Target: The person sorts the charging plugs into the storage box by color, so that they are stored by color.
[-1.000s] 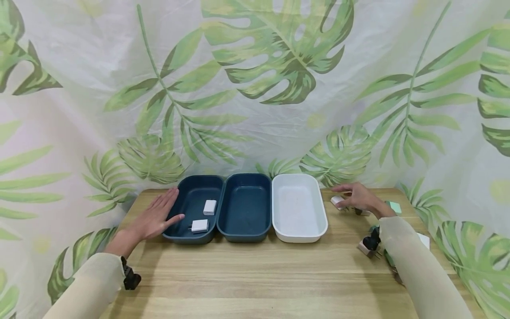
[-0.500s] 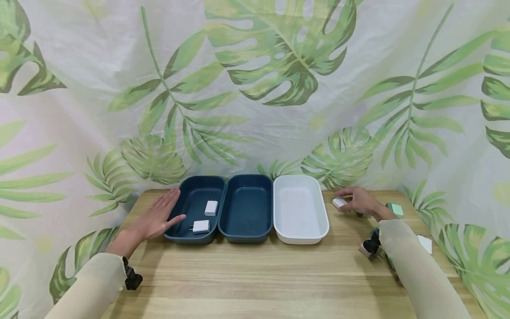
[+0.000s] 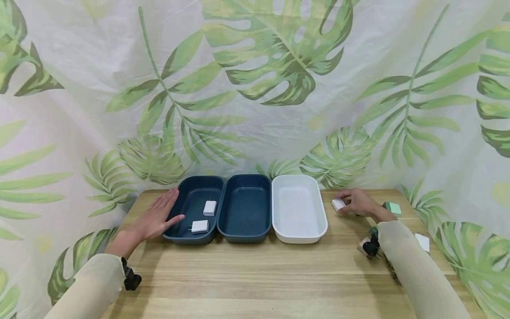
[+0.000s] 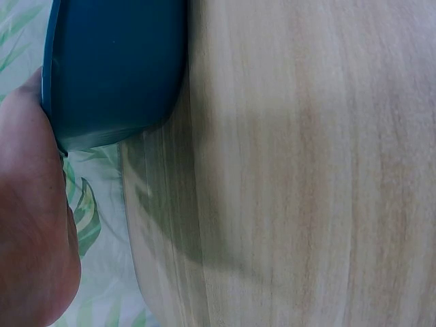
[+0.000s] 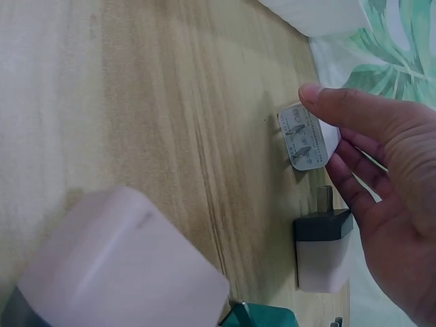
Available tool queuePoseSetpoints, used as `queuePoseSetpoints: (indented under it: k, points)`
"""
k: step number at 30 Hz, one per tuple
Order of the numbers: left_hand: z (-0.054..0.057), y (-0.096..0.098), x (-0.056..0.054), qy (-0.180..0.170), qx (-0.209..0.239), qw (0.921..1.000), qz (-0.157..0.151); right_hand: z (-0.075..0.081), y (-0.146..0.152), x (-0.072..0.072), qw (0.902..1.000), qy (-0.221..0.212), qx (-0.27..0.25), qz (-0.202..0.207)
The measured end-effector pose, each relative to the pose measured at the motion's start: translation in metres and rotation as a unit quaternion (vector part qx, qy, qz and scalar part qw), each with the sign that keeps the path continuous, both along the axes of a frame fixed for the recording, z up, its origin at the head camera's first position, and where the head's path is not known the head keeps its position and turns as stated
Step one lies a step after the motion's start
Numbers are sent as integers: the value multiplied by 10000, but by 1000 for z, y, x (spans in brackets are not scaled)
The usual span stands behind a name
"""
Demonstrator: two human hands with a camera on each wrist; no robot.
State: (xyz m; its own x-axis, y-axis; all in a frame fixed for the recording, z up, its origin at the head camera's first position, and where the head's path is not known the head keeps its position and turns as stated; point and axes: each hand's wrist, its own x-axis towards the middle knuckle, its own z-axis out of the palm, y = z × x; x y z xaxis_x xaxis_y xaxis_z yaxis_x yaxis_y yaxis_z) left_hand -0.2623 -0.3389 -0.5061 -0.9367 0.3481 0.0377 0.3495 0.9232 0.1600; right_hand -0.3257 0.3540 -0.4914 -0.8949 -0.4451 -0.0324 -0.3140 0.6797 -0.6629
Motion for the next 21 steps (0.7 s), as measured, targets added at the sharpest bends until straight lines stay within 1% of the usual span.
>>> queuePoseSetpoints:
  k: [4,7,13,18,21]
  points:
    - [-1,-1,0,-9,-59,10000,6,-3,-1,1,9998,201,80,45]
    - [0,-1,-1,-22,-15,10000,-6,-5,-2,1,9993,344,129,85]
    - [0,-3,-2,33,-13,10000,-13,-5,-5,2,9981,528,38,331]
    - [0,-2,-2,18,8,10000,-40,-5,-6,4,9978,527,173,350]
    - [0,-1,-1,-3,30,10000,-48,-6,-6,5,9986,396,203,303]
